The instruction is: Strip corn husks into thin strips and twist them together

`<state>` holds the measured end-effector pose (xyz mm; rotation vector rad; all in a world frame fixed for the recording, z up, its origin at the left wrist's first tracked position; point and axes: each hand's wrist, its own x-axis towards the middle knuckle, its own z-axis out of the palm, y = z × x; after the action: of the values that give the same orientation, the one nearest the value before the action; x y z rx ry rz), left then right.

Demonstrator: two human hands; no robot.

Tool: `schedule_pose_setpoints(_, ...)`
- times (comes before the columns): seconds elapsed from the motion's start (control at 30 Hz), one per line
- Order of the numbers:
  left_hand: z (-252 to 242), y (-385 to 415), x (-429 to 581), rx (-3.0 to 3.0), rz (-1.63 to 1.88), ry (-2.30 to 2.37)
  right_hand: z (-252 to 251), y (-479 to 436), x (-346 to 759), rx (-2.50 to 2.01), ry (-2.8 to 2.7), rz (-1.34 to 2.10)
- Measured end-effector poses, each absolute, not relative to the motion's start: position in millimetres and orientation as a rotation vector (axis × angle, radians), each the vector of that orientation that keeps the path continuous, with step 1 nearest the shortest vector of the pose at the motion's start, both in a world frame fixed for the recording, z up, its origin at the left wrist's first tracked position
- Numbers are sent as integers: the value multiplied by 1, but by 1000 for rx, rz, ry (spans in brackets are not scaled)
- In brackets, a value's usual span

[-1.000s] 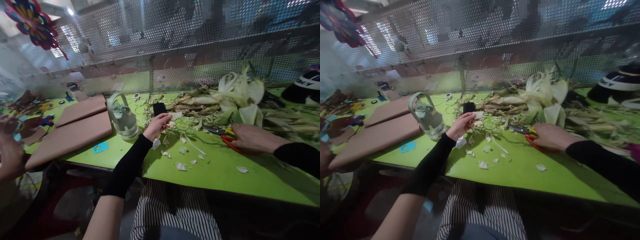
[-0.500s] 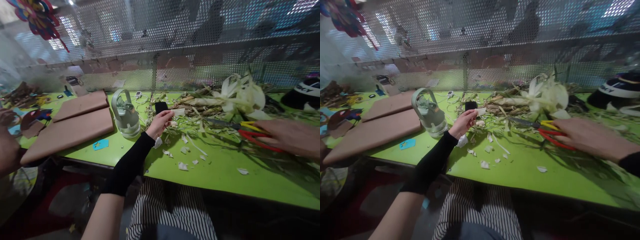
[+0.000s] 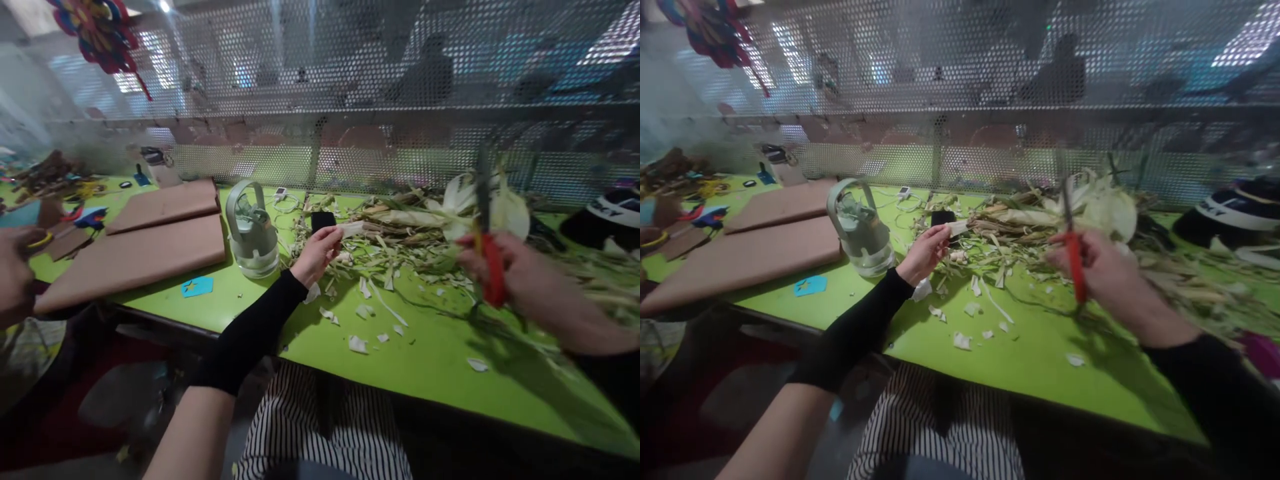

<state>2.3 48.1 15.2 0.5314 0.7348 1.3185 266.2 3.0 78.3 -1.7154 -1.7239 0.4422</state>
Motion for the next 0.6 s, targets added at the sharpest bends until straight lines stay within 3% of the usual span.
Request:
schedule_pose_setpoints(0.07, 16, 48, 4, 477, 1361, 714, 56, -1, 246, -1797, -1835, 659)
schedule_pose_setpoints(0.23, 13, 49, 10, 359, 1446, 633, 13, -2, 203, -1960, -2050, 463)
schedule_pose_setpoints(0.4, 10, 48, 16, 300, 1501, 593, -5, 5, 193, -1892, -2047, 410)
schedule_pose_setpoints(0.6, 8, 44, 24, 293, 1465, 630, -12, 2, 194, -1789, -2058, 580)
